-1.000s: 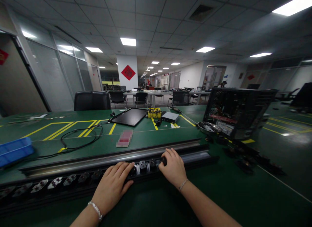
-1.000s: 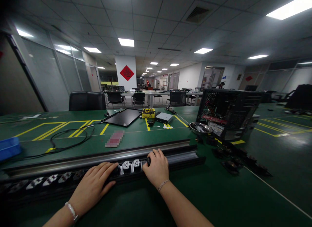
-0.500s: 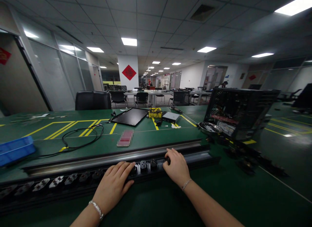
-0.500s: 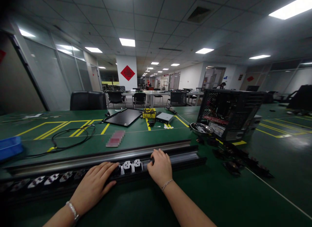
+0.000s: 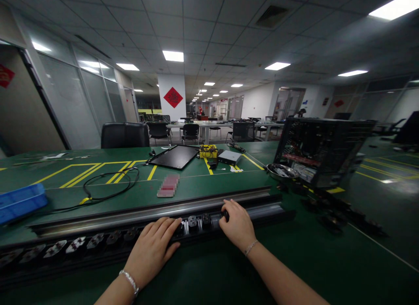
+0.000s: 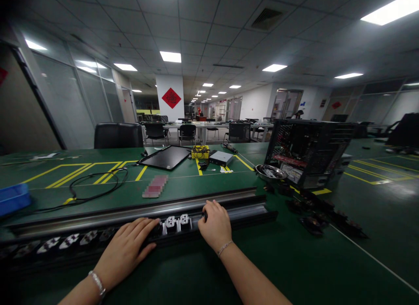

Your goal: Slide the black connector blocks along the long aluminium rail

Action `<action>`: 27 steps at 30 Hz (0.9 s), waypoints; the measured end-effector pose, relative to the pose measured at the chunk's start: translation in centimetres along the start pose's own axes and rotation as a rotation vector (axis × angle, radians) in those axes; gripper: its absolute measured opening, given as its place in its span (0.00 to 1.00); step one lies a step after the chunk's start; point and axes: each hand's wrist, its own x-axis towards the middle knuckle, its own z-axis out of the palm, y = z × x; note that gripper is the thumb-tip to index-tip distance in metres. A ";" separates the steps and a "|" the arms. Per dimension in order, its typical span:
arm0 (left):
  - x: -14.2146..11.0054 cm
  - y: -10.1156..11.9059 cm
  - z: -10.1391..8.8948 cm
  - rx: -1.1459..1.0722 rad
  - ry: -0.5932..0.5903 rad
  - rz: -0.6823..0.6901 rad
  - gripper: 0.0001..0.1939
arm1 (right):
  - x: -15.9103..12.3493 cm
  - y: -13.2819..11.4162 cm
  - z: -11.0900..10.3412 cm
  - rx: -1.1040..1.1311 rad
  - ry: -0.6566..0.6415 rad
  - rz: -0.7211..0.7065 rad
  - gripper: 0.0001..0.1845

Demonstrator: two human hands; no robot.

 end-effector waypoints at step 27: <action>-0.1 -0.1 0.2 0.006 0.020 0.015 0.25 | 0.3 0.8 -0.2 0.065 -0.022 -0.031 0.13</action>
